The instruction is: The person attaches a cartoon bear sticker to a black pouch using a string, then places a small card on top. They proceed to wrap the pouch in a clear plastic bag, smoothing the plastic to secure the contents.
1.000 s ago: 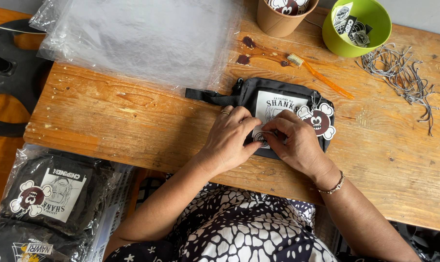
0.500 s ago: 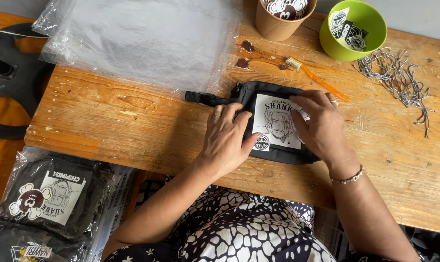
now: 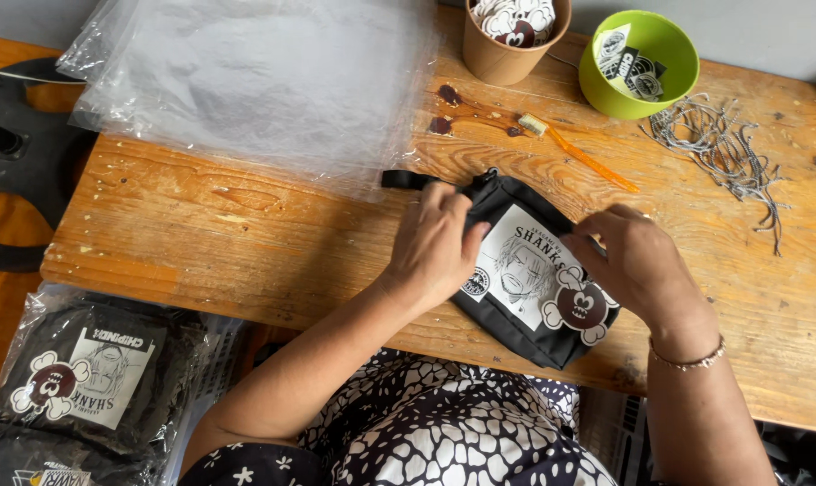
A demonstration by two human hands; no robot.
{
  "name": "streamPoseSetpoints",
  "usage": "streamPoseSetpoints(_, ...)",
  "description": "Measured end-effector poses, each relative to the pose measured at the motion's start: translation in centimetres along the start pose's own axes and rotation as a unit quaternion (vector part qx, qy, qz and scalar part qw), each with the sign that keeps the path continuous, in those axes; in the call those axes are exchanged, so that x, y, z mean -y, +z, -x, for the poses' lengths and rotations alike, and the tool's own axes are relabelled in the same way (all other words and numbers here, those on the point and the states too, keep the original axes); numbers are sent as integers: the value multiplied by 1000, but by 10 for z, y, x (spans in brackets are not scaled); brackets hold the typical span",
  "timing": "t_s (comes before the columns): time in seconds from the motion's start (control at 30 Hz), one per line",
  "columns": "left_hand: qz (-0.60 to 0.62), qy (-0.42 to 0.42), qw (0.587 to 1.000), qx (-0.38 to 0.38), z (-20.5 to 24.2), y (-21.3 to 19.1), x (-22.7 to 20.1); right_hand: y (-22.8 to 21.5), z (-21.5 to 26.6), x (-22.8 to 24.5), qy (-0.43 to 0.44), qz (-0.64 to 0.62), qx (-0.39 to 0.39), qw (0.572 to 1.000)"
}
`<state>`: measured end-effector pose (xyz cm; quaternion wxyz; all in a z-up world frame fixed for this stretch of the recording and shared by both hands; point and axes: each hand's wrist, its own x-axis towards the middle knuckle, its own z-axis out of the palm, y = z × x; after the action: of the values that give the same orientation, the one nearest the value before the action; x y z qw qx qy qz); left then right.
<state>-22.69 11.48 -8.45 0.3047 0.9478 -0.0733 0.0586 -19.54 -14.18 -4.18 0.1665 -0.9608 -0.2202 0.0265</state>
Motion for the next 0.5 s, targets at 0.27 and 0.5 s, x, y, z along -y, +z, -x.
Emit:
streamPoseSetpoints(0.27,-22,-99,995,13,-18,19,8,5,-49,27,68,-89,81,990)
streamPoseSetpoints(0.5,128,-158,976,74,-44,33,34,40,-69,-4,117,-134,98,979)
